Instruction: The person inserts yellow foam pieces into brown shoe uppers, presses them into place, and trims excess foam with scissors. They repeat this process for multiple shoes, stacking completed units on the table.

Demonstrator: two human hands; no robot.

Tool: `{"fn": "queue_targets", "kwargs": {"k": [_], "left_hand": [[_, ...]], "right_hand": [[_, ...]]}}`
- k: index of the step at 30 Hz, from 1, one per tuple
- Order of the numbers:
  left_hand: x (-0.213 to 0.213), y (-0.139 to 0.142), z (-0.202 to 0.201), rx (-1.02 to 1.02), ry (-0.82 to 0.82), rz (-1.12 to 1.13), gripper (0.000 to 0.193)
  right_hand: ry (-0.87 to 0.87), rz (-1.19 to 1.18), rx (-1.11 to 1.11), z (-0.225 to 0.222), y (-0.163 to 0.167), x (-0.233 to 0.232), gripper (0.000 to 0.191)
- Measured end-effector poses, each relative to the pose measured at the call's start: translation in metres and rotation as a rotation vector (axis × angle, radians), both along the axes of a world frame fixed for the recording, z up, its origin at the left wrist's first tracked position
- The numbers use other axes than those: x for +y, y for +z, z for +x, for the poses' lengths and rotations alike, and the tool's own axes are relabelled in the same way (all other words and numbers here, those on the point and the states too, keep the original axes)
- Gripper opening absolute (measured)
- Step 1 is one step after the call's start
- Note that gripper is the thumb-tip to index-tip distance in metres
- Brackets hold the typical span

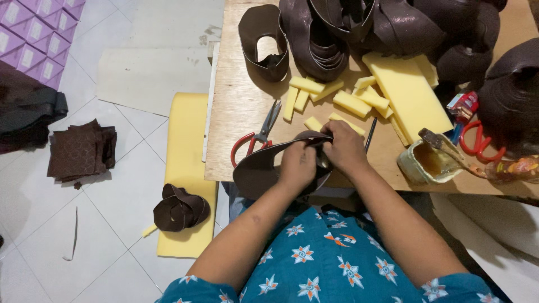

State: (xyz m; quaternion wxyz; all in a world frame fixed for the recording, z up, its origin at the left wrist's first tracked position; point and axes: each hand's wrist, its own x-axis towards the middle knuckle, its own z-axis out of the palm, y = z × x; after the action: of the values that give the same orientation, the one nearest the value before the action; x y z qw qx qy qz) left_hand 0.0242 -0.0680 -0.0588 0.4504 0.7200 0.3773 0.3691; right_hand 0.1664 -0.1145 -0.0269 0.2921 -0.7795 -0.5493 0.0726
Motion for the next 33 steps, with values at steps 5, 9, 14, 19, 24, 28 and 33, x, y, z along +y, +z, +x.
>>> {"fn": "queue_targets", "kwargs": {"k": [5,9,14,19,24,28,33], "left_hand": [[0.0,-0.006,0.002,-0.022,-0.018,-0.046,0.018],[0.009,-0.004,0.0,-0.053,-0.038,-0.248,0.019],[-0.002,0.0,0.0,-0.005,-0.078,-0.167,0.02],[0.001,0.001,0.001,-0.059,-0.14,-0.148,0.024],[0.004,0.003,0.001,-0.129,-0.164,-0.307,0.026],[-0.002,0.008,0.002,-0.17,-0.208,-0.406,0.028],[-0.003,0.018,-0.001,0.007,-0.13,-0.205,0.028]], "right_hand": [[-0.057,0.003,0.013,-0.001,0.002,0.003,0.024],[0.011,-0.024,0.207,0.003,0.005,-0.004,0.028],[-0.049,0.038,0.039,-0.001,-0.005,-0.008,0.023],[-0.096,0.03,0.04,-0.001,-0.001,-0.005,0.022],[-0.15,-0.182,0.519,0.008,0.011,-0.014,0.03],[-0.083,-0.052,0.261,0.006,-0.002,-0.018,0.031],[-0.14,-0.113,0.114,0.002,-0.016,-0.016,0.032]]}}
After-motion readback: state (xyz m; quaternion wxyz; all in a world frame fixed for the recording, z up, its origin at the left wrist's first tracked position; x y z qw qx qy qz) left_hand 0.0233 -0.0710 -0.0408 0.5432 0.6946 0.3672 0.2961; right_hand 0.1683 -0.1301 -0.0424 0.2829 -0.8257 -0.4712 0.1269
